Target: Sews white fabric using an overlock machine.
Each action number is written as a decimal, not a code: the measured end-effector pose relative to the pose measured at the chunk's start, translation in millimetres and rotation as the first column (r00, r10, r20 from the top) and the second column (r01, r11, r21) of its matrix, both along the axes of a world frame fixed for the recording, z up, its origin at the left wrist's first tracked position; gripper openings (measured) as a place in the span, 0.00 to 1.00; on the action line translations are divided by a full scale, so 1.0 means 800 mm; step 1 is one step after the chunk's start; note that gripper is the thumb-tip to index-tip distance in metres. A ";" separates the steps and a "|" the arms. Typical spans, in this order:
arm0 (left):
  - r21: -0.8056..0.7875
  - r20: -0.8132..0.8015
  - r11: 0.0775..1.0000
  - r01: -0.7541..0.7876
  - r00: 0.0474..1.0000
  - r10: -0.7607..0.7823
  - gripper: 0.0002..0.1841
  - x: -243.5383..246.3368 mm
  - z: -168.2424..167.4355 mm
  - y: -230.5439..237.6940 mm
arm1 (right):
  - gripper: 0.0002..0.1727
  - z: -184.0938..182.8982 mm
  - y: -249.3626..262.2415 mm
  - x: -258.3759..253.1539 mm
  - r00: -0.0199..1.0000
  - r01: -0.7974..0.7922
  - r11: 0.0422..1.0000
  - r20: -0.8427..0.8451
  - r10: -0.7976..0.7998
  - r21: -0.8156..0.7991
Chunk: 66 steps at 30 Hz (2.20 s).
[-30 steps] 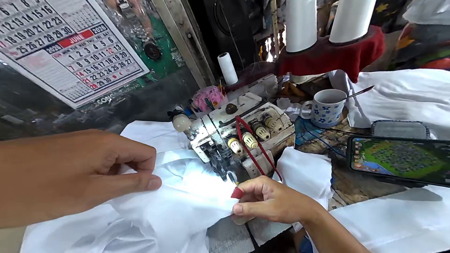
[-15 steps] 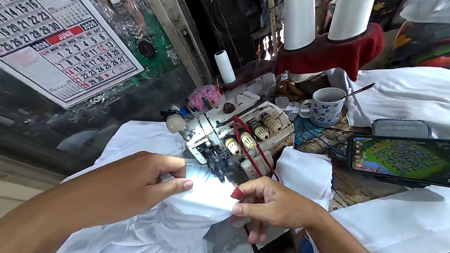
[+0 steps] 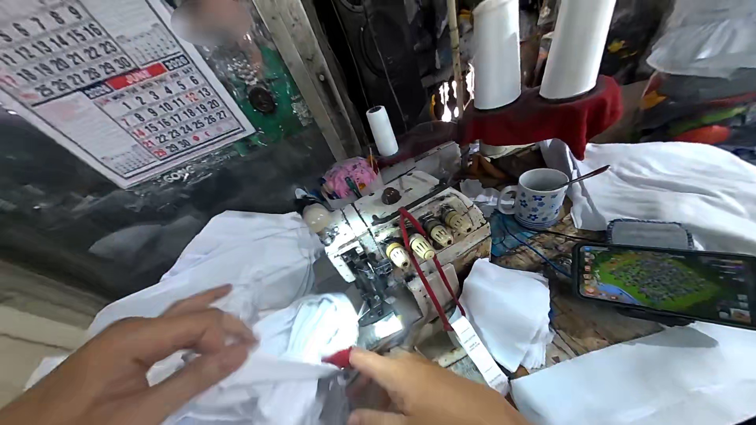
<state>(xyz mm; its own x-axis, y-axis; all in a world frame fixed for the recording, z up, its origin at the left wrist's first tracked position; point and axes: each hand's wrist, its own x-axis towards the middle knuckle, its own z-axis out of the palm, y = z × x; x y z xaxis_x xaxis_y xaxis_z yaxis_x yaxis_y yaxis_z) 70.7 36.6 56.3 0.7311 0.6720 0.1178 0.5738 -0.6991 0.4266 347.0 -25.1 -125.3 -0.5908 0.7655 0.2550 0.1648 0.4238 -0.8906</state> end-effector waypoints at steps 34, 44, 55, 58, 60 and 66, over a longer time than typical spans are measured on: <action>-0.064 0.202 0.993 -0.097 0.973 0.108 0.10 0.101 -0.209 -0.158 | 0.07 -0.038 -0.108 0.030 0.753 0.641 0.684 -0.112 -0.648 0.348; 0.061 0.468 0.972 -0.228 0.866 0.174 0.07 0.121 -0.222 -0.153 | 0.06 -0.047 -0.104 0.038 0.795 0.589 0.714 -0.113 -0.596 0.378; 0.127 0.495 0.952 -0.279 0.849 0.182 0.08 0.125 -0.220 -0.149 | 0.08 -0.029 -0.102 0.041 0.794 0.547 0.682 -0.043 -0.606 0.486; 0.129 0.514 0.943 -0.306 0.834 0.201 0.07 0.121 -0.211 -0.148 | 0.09 -0.015 -0.121 0.042 0.767 0.600 0.664 -0.082 -0.637 0.447; 0.130 0.513 0.941 -0.311 0.834 0.205 0.08 0.113 -0.200 -0.144 | 0.10 -0.010 -0.139 0.048 0.793 0.560 0.706 -0.034 -0.608 0.434; 0.143 0.481 0.943 -0.300 0.854 0.199 0.09 0.092 -0.198 -0.125 | 0.10 -0.031 -0.115 0.077 0.800 0.377 0.745 0.212 -0.561 0.550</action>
<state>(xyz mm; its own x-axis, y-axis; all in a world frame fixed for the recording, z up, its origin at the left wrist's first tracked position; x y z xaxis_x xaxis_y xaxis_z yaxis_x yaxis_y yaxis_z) 144.0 -63.3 -102.4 0.3728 0.7479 0.5492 0.5182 -0.6588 0.5453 408.3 -117.0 -150.2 -0.3035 0.8100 0.5017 0.7074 0.5444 -0.4509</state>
